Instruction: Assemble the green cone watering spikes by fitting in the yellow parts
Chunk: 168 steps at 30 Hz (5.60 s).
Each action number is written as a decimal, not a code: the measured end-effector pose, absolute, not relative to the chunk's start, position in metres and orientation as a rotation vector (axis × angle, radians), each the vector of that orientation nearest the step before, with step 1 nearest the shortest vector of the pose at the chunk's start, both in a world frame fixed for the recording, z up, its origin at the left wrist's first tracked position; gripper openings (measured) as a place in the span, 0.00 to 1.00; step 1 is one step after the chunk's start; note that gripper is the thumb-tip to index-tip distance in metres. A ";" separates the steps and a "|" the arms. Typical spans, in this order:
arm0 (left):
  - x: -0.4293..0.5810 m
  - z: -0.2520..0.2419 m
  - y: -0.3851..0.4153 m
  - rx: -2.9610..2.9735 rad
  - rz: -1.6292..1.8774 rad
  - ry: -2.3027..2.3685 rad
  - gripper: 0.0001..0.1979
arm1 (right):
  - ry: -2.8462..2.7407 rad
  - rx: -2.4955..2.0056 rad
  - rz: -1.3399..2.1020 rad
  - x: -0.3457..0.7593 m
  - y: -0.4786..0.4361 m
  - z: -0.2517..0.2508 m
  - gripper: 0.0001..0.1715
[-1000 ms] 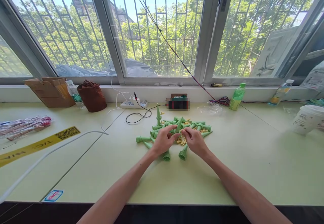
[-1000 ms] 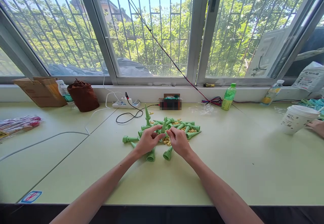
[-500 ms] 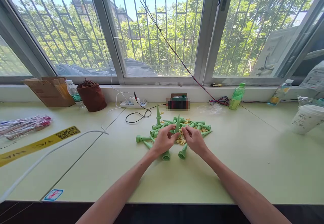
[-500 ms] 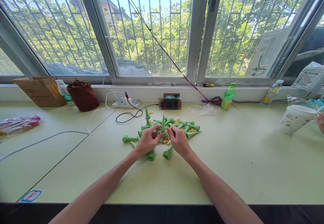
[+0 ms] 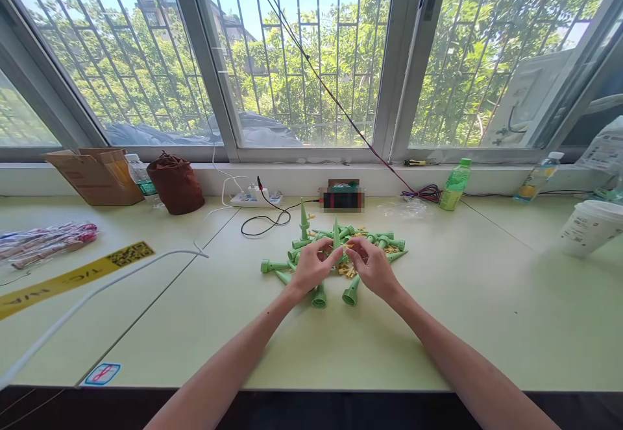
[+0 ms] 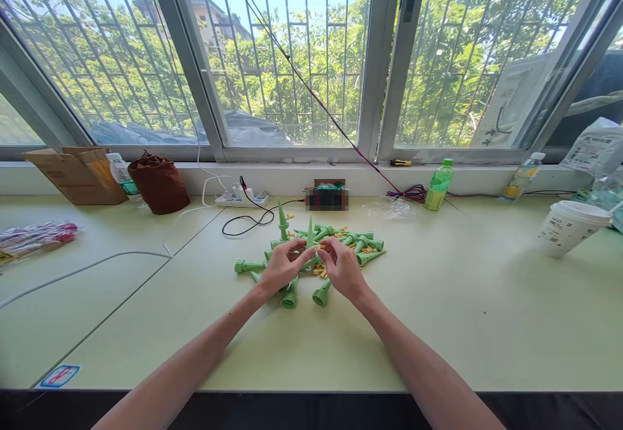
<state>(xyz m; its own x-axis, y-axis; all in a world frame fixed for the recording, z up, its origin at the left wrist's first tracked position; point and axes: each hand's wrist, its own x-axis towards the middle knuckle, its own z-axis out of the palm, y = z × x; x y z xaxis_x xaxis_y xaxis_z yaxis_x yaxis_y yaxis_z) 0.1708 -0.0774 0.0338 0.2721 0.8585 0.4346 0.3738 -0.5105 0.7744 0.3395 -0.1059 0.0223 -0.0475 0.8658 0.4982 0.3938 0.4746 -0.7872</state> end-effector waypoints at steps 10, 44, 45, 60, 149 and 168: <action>0.169 0.029 -0.079 2.057 1.130 1.074 0.22 | -1.660 -1.138 0.505 0.341 -0.107 0.023 0.18; 0.172 0.034 -0.080 2.003 1.148 1.122 0.18 | -1.646 -1.123 0.513 0.341 -0.103 0.019 0.13; 0.172 0.035 -0.081 2.005 1.147 1.111 0.18 | -1.641 -1.123 0.519 0.341 -0.103 0.020 0.13; 0.168 0.034 -0.082 2.090 1.102 1.043 0.16 | -1.712 -1.105 0.540 0.341 -0.107 0.025 0.14; 0.169 0.039 -0.086 1.960 1.119 0.929 0.19 | -1.634 -1.205 0.489 0.343 -0.101 0.023 0.23; 0.172 0.035 -0.083 1.746 1.212 0.883 0.23 | -1.480 -0.989 0.683 0.339 -0.109 0.028 0.19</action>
